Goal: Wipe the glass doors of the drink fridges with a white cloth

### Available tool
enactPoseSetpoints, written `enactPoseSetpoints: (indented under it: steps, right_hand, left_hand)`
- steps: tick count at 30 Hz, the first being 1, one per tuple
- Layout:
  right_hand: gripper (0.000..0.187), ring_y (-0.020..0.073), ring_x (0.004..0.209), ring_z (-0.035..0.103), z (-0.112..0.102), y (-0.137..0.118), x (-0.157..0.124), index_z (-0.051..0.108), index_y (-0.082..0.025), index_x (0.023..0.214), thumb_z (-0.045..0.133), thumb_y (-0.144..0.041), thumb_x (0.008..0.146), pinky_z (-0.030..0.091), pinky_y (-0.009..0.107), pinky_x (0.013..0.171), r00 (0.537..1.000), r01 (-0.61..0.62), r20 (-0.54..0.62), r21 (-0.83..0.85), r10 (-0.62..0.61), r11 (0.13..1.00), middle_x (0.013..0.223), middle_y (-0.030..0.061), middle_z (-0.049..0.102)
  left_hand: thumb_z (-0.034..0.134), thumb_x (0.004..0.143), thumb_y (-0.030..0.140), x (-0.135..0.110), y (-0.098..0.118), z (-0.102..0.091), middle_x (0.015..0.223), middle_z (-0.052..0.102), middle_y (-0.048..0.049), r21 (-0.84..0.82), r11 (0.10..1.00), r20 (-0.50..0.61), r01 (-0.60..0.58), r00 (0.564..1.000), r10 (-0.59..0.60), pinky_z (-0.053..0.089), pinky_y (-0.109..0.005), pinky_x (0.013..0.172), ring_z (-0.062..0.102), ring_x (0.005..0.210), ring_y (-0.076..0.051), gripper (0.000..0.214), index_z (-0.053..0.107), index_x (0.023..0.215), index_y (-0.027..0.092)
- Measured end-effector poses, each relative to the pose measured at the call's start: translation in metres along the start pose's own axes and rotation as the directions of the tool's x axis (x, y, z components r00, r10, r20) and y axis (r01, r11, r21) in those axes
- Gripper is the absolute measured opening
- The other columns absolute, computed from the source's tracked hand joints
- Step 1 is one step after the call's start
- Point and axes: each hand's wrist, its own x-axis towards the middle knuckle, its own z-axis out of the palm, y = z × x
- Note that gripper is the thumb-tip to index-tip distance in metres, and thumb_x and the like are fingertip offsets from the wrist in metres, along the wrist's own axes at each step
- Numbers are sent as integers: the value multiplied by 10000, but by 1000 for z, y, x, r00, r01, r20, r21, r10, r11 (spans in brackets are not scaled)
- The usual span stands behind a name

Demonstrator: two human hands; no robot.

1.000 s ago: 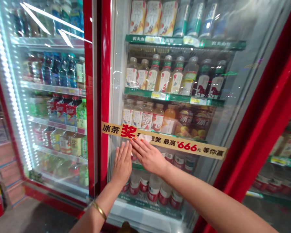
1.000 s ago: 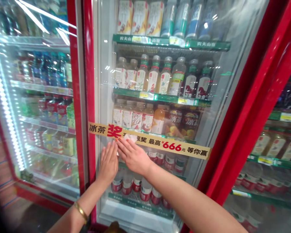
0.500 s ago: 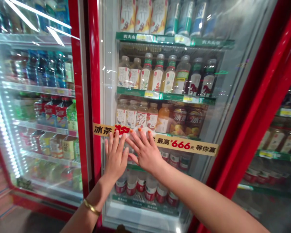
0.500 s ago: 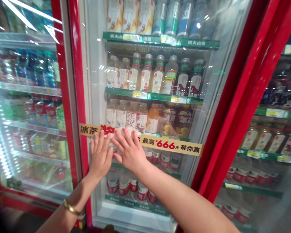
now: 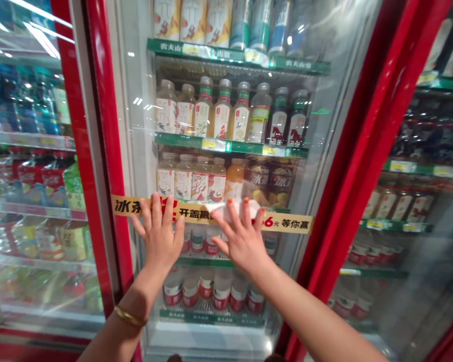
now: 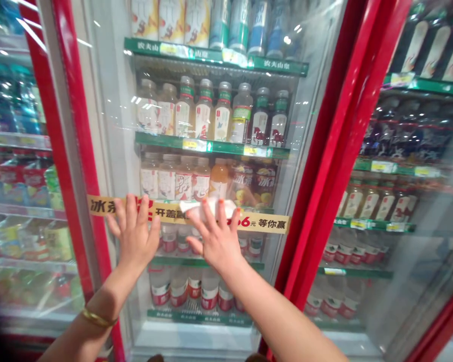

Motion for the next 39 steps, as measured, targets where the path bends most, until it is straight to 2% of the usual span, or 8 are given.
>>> enactPoseSetpoints:
  steps: [6,10,14,18,25,28,33,39]
  right_hand:
    - [905,566,1683,-140,-15,35,9,198,-302,1780,660,-540,1040,142,984,1193,931,-334,-170,-48,322,941,1879,161,-7]
    - [979,440,1725,-107,9,-2,-57,224,-141,1768,663,-597,1021,124,770,1363,979,-173,-114,-44,167,984,1869,195,45]
    - [884,377,1735,-116,8,-3,-30,340,-219,1748,597,-677,1037,-40,645,1411,996,-40,-82,-36,37,999,1850,52,245]
    - [720,328,1746,86,-12,31,6,294,-327,1759,539,-504,1106,41,623,1419,982,-145,-123,4,145,989,1795,-10,392]
    - [527,231,1598,481,-10,49,-21,593,-376,1571,622,-201,1074,339,471,1327,918,-151,-350,123,185,981,1562,4,691]
    - [534,263,1592,485,-8,48,-11,568,-390,1576,634,-230,1071,419,504,1279,892,-218,-374,136,254,967,1751,47,476]
    - [904,444,1734,4,-9,45,-9,80,-314,1794,518,-148,1020,238,819,1306,871,-412,-241,113,427,904,1878,93,-112]
    - [902,351,1738,89,-30,61,-20,9,-360,1788,301,-22,1005,334,751,1320,773,-360,-471,227,426,905,1888,26,0]
  left_hand:
    - [569,1075,415,15,60,9,1874,106,-52,-40,997,23,-67,997,68,-50,-817,1332,-23,1738,-423,760,231,1755,403]
    - [587,1071,388,-20,55,11,1864,166,-31,-6,986,117,-168,979,167,-7,-737,1381,28,1746,-364,815,154,1760,431]
    - [505,1105,435,-17,41,3,1868,116,-77,12,1000,102,13,995,-14,-17,-697,1391,-23,1744,-359,767,145,1776,344]
    - [439,1121,460,14,56,8,1872,72,-69,-34,998,51,59,997,-57,-58,-673,1392,-49,1745,-346,699,215,1768,324]
    - [468,1109,479,13,64,24,1865,73,-71,3,1000,9,-13,1000,13,-98,-676,1383,-69,1744,-324,735,184,1768,322]
    - [475,1108,479,11,59,23,1865,59,-72,11,999,10,-48,999,47,-95,-680,1384,-80,1743,-319,748,168,1770,317]
    - [481,1110,466,12,60,23,1868,72,-68,11,998,-8,-58,998,58,-89,-671,1388,-67,1745,-305,750,157,1773,327]
    - [494,1107,446,11,59,23,1870,63,-66,13,997,-9,-79,997,79,-104,-658,1389,-95,1742,-291,765,141,1776,332]
